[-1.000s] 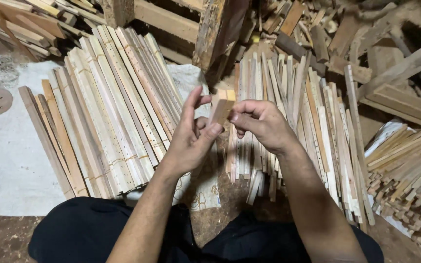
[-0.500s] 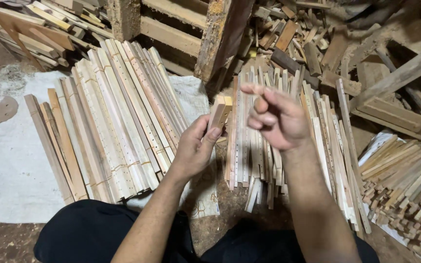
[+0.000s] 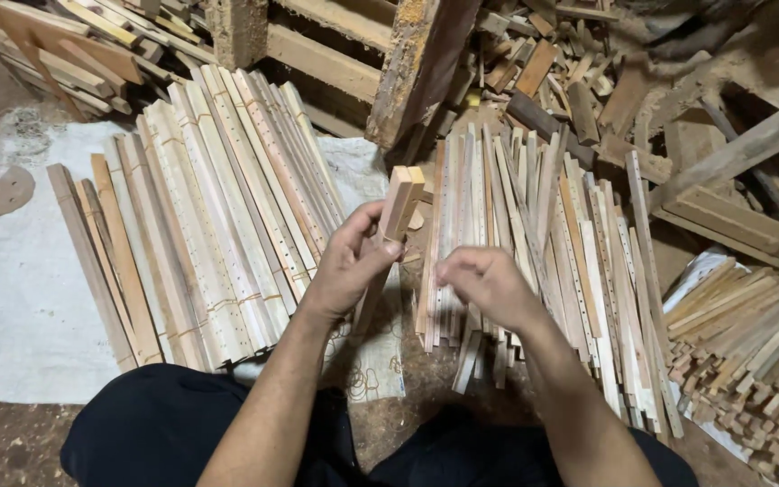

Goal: The person sits on the floor and repeatedly picks up thin wooden sticks with holes, inspects them by turning them over, and places them into a separate pile. The person handles the sticks one at a time, sorting them from a larger pile into a smaller organized stack.

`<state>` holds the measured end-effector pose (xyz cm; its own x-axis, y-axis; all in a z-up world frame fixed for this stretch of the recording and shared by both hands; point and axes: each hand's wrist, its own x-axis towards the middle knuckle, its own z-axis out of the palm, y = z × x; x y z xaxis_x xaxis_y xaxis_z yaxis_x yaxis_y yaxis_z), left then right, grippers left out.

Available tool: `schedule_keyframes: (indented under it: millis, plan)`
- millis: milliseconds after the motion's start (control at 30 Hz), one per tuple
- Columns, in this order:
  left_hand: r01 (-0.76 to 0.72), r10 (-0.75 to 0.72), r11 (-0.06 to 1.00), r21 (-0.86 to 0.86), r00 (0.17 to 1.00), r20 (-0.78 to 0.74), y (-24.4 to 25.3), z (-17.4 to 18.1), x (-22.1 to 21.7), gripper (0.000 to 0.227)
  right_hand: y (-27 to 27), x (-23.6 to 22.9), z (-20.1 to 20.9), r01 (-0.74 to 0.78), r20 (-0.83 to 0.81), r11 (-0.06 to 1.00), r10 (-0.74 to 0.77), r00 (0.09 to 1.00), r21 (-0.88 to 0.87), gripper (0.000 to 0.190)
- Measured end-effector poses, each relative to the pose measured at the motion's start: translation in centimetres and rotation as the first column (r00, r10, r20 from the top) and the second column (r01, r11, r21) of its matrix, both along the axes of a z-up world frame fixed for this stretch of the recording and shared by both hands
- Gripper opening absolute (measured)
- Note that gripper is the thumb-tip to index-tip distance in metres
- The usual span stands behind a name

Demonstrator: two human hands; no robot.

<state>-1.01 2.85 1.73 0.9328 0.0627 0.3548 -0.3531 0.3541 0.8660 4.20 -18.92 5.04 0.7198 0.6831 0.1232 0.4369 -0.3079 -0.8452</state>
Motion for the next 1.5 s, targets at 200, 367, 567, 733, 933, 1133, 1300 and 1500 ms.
schedule_keyframes:
  millis: [200,367,567,733,933,1133,1300,1500]
  plan:
    - [-0.095,0.097,0.993,0.068,0.995,-0.026,-3.5,-0.6,-0.1,0.020,-2.0,6.5,2.2,0.499,-0.655,0.846,-0.271,0.705,0.186,0.008]
    - [-0.350,0.296,0.883,0.311,0.932,0.209,-7.4,-3.2,0.9,0.019,2.0,1.0,16.2,0.313,-0.249,0.949,-0.296,0.922,0.031,0.016]
    - [-0.182,0.174,0.974,0.132,0.982,0.071,-6.9,-6.4,2.4,0.032,5.5,-4.0,4.7,-0.034,0.422,0.895,0.243,0.874,-0.445,0.024]
    - [-0.397,0.367,0.900,0.182,0.913,0.178,-3.1,-2.5,1.6,0.052,2.3,-2.6,2.9,0.077,0.547,0.997,-0.055,0.835,-0.019,0.013]
    - [-0.340,0.317,0.929,0.144,0.934,0.162,-2.6,-2.4,1.1,0.042,4.1,-3.4,-1.8,0.198,0.107,0.975,-0.208,0.972,0.096,0.040]
    - [-0.381,0.367,0.899,0.214,0.925,0.102,-2.6,-3.5,0.6,0.027,4.9,-1.1,-13.3,0.304,0.062,0.949,-0.309,0.949,0.084,0.011]
    - [-0.365,0.358,0.910,0.197,0.931,0.073,-1.5,-2.6,1.0,0.022,5.3,-2.7,-13.0,0.264,0.010,0.962,-0.266,0.964,0.075,0.012]
    - [-0.478,0.484,0.838,-0.261,0.874,-0.046,3.9,-0.2,2.0,0.034,6.6,-7.1,-15.1,0.133,-0.283,0.991,-0.135,0.950,-0.027,0.028]
